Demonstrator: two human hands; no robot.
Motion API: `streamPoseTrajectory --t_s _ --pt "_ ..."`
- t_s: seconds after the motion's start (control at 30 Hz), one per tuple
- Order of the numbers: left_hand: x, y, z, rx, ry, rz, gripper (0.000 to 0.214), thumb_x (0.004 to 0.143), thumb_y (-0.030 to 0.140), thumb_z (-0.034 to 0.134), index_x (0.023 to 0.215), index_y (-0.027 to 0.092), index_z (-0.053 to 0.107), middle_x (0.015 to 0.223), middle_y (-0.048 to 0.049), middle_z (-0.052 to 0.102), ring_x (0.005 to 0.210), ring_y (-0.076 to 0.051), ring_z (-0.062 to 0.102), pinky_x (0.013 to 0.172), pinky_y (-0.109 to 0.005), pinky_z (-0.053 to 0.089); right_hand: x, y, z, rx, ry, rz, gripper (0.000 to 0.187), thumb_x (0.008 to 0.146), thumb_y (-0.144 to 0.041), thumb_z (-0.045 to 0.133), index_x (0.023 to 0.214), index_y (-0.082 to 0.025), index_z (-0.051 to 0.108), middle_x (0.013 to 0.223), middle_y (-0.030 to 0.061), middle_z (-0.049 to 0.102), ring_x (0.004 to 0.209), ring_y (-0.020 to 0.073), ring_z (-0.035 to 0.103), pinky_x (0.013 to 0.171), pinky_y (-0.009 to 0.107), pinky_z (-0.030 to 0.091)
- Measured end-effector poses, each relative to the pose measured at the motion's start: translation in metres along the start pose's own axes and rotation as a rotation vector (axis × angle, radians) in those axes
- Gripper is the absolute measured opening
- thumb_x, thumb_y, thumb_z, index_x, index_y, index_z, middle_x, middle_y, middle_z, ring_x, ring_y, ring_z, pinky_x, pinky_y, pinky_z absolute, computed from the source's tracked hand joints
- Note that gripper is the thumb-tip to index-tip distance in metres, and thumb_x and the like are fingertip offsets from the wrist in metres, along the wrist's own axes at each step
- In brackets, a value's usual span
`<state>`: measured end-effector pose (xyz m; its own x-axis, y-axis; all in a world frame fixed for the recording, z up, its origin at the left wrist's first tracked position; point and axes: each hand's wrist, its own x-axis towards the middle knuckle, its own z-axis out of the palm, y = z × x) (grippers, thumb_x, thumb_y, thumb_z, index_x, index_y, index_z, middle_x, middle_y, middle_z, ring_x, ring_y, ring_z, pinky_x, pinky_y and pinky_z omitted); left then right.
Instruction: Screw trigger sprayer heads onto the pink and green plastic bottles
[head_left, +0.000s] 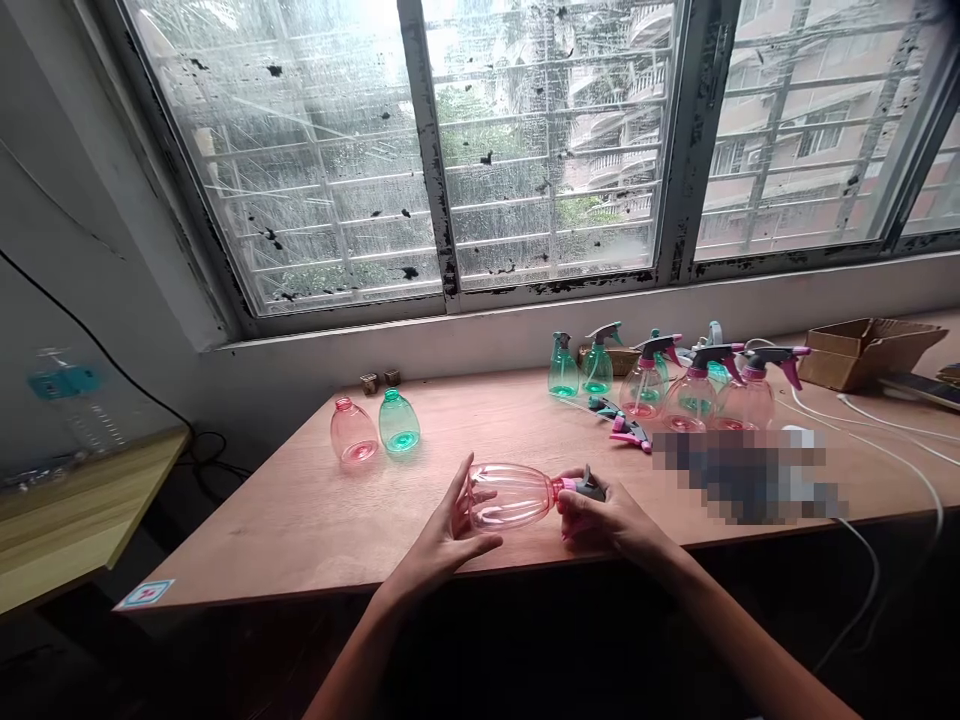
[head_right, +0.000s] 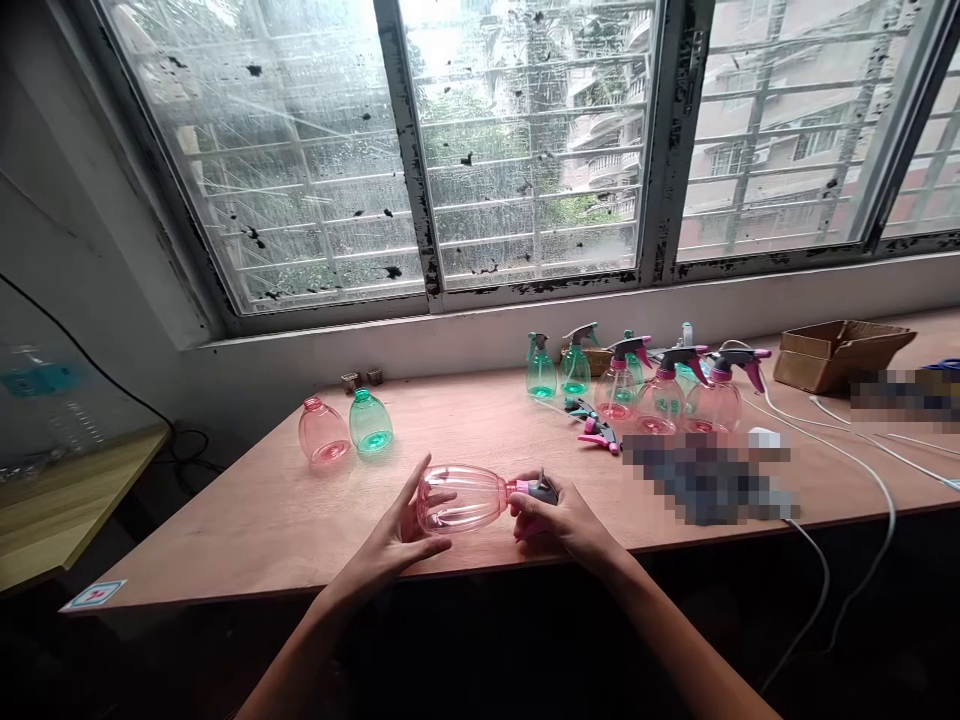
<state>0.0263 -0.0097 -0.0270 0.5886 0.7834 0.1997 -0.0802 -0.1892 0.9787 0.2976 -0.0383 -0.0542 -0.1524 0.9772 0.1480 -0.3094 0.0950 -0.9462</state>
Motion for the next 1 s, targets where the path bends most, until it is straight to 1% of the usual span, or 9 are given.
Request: streamPoseTrajectory --t_s 0.1,0.23,0.4,0.53,0.63,0.7,0.87,0.93,1.0 --pt "0.0 0.003 0.002 -0.013 0.044 -0.014 0.11 0.076 0.029 0.082 0.156 0.034 0.008 0.153 -0.0158 0.038 0.137 -0.033 0.043 0.112 -0.052 0.037 -0.001 -0.002 0.001 0.004 -0.001 0.007 0.041 0.08 -0.037 0.079 0.109 -0.018 0.057 0.08 0.0015 0.067 0.065 0.019 0.068 0.057 0.035 0.06" --pt "-0.001 0.009 0.004 0.014 0.058 -0.072 0.089 0.079 0.034 0.079 0.152 0.026 0.03 0.143 -0.0171 0.049 0.132 -0.035 0.048 0.113 -0.053 0.035 -0.001 -0.002 0.002 -0.003 -0.007 -0.014 0.039 0.081 -0.037 0.079 0.107 -0.018 0.058 0.08 0.0015 0.067 0.064 0.0183 0.068 0.058 0.034 0.059" --pt "-0.004 0.009 0.005 -0.015 0.046 -0.048 0.112 0.075 0.026 0.083 0.156 0.033 0.007 0.146 -0.0152 0.045 0.137 -0.032 0.044 0.113 -0.05 0.035 0.0 -0.002 0.001 -0.009 0.001 -0.029 0.038 0.081 -0.038 0.079 0.104 -0.017 0.058 0.081 0.0025 0.067 0.063 0.0177 0.068 0.056 0.031 0.058" --pt "-0.005 0.013 0.006 -0.003 0.06 -0.039 0.105 0.077 0.028 0.081 0.156 0.033 0.012 0.155 -0.0141 0.036 0.139 -0.033 0.042 0.113 -0.05 0.036 -0.002 -0.004 0.003 -0.019 -0.009 -0.019 0.036 0.081 -0.04 0.078 0.101 -0.017 0.058 0.082 0.0034 0.068 0.063 0.017 0.068 0.057 0.031 0.058" --pt "-0.004 0.016 0.007 0.013 0.066 -0.069 0.089 0.08 0.034 0.077 0.153 0.024 0.028 0.15 -0.0175 0.044 0.133 -0.034 0.048 0.112 -0.051 0.037 -0.004 -0.006 0.005 -0.039 -0.009 -0.002 0.038 0.08 -0.04 0.079 0.102 -0.017 0.059 0.084 0.0041 0.07 0.063 0.0167 0.068 0.059 0.031 0.059" --pt "-0.004 0.016 0.007 0.018 0.063 -0.071 0.087 0.08 0.033 0.078 0.152 0.022 0.032 0.149 -0.018 0.045 0.132 -0.034 0.05 0.113 -0.05 0.037 -0.004 -0.007 0.005 -0.044 -0.009 0.002 0.038 0.08 -0.04 0.079 0.102 -0.017 0.059 0.084 0.004 0.07 0.064 0.0164 0.068 0.06 0.031 0.059" --pt "-0.005 0.011 0.005 -0.011 0.033 -0.021 0.108 0.076 0.025 0.081 0.156 0.036 0.01 0.16 -0.0128 0.027 0.141 -0.032 0.04 0.114 -0.049 0.035 -0.004 -0.008 0.007 -0.046 -0.013 0.001 0.037 0.081 -0.039 0.079 0.102 -0.017 0.058 0.081 0.0041 0.072 0.062 0.017 0.068 0.059 0.032 0.06" --pt "-0.006 0.013 0.005 -0.001 0.028 -0.028 0.11 0.076 0.025 0.082 0.156 0.036 0.008 0.161 -0.0132 0.027 0.141 -0.033 0.04 0.113 -0.05 0.037 -0.004 -0.007 0.007 -0.045 -0.013 -0.002 0.038 0.08 -0.039 0.079 0.102 -0.017 0.058 0.08 0.0043 0.072 0.062 0.0171 0.068 0.058 0.032 0.059" --pt "-0.006 0.016 0.007 0.016 0.054 -0.046 0.105 0.077 0.029 0.081 0.156 0.034 0.012 0.16 -0.0138 0.028 0.14 -0.033 0.041 0.113 -0.05 0.036 -0.003 -0.006 0.007 -0.043 -0.015 0.001 0.039 0.08 -0.039 0.08 0.103 -0.017 0.058 0.08 0.0041 0.073 0.062 0.0174 0.068 0.058 0.032 0.06"
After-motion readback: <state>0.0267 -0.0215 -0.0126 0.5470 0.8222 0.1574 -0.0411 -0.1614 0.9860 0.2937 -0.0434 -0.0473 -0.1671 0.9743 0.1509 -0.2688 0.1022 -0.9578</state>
